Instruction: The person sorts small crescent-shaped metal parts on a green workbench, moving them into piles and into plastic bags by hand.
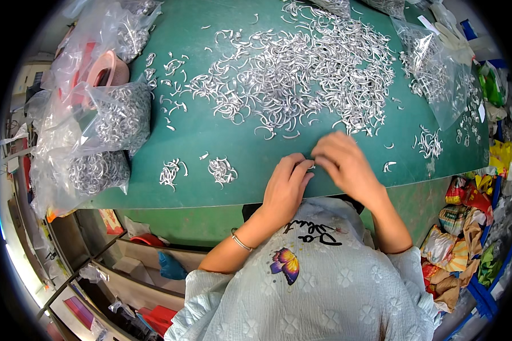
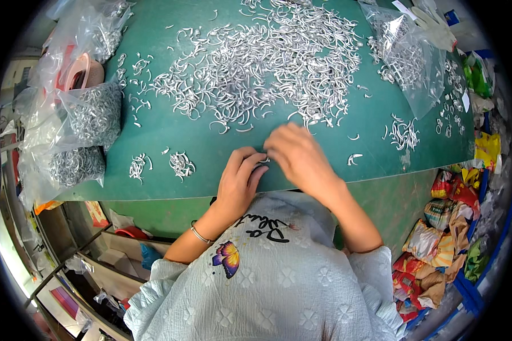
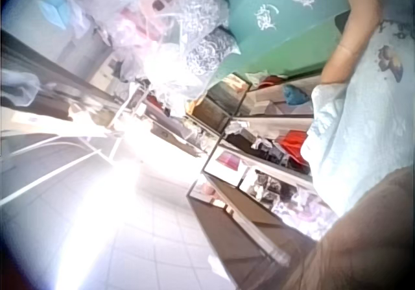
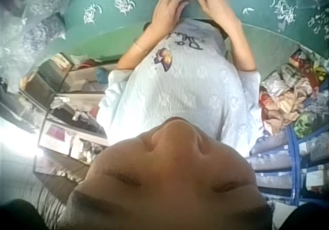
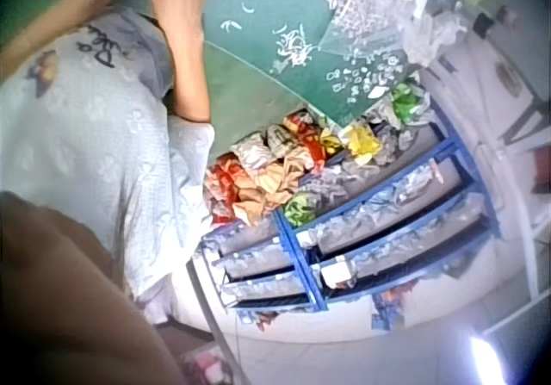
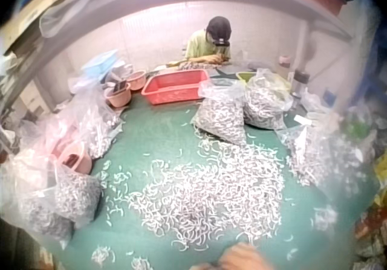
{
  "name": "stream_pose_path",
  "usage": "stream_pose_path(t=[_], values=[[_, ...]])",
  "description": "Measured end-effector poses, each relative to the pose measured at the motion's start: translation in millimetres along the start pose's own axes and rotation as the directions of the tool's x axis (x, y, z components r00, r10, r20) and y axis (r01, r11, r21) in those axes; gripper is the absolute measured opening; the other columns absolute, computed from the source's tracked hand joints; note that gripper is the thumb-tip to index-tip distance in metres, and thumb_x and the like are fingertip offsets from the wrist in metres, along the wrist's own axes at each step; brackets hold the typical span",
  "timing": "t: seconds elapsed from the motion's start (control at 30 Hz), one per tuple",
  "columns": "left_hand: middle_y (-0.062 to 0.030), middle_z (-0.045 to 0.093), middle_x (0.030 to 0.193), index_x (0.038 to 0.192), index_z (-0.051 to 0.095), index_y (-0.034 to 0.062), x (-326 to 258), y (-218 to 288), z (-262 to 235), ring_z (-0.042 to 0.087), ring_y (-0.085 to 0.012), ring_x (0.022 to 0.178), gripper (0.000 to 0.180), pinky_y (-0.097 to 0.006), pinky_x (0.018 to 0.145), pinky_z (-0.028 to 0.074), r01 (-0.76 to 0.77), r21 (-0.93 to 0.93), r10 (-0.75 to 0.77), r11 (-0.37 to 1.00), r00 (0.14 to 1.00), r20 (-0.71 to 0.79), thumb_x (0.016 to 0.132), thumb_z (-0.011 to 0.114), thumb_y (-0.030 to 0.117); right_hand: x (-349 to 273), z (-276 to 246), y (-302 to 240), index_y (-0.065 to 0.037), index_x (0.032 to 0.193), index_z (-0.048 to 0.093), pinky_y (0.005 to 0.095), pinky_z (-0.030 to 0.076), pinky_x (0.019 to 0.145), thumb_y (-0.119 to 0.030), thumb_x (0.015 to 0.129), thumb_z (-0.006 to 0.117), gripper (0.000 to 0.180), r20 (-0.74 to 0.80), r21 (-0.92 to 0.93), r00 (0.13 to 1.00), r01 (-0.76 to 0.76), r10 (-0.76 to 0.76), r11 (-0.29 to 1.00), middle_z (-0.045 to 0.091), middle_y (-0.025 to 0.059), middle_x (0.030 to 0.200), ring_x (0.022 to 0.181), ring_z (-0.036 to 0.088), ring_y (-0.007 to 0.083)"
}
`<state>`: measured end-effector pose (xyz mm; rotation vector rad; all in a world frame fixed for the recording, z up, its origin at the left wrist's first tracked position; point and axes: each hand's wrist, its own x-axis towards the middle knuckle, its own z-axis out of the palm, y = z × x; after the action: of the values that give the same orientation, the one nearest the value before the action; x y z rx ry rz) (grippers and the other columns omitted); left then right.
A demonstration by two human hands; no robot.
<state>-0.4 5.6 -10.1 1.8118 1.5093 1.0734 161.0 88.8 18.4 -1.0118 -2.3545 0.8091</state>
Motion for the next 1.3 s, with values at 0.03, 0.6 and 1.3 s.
stream_pose_path(t=[0.03,0.6,1.3], values=[[-0.0125,0.056,0.106,0.107,0.061,0.0019,4,5,-2,0.055,-0.0285,0.097,0.031,-0.040,0.079,0.042,-0.024,0.063,0.024,0.998,1.000,-0.007,0.077,0.069,0.003,10,2,8,-0.004,0.092,0.062,0.0388,0.040,0.078,-0.008,0.079,0.068,0.015,-0.114,-0.029,0.993,-0.017,0.014,0.999,0.055,0.0077,0.094,0.093,0.051,0.0273],[-0.0119,0.055,0.106,0.108,0.060,0.0048,18,6,-19,0.052,-0.0301,0.096,0.030,-0.039,0.082,0.039,0.126,0.287,-0.063,0.950,0.974,-0.218,0.080,0.070,0.001,51,27,1,-0.002,0.082,0.058,0.0394,0.041,0.076,-0.011,0.080,0.067,0.012,-0.228,-0.365,0.973,-0.057,-0.030,0.929,0.053,0.0105,0.087,0.088,0.052,0.0285],[-0.0113,0.056,0.107,0.102,0.063,0.0031,3,-1,-13,0.053,-0.0308,0.101,0.026,-0.041,0.082,0.042,-0.113,0.154,0.108,0.982,0.993,0.039,0.077,0.070,0.003,55,14,8,-0.005,0.095,0.062,0.0389,0.042,0.083,-0.008,0.079,0.069,0.018,-0.140,-0.276,0.977,0.120,-0.163,0.954,0.057,0.0069,0.101,0.097,0.052,0.0279]])
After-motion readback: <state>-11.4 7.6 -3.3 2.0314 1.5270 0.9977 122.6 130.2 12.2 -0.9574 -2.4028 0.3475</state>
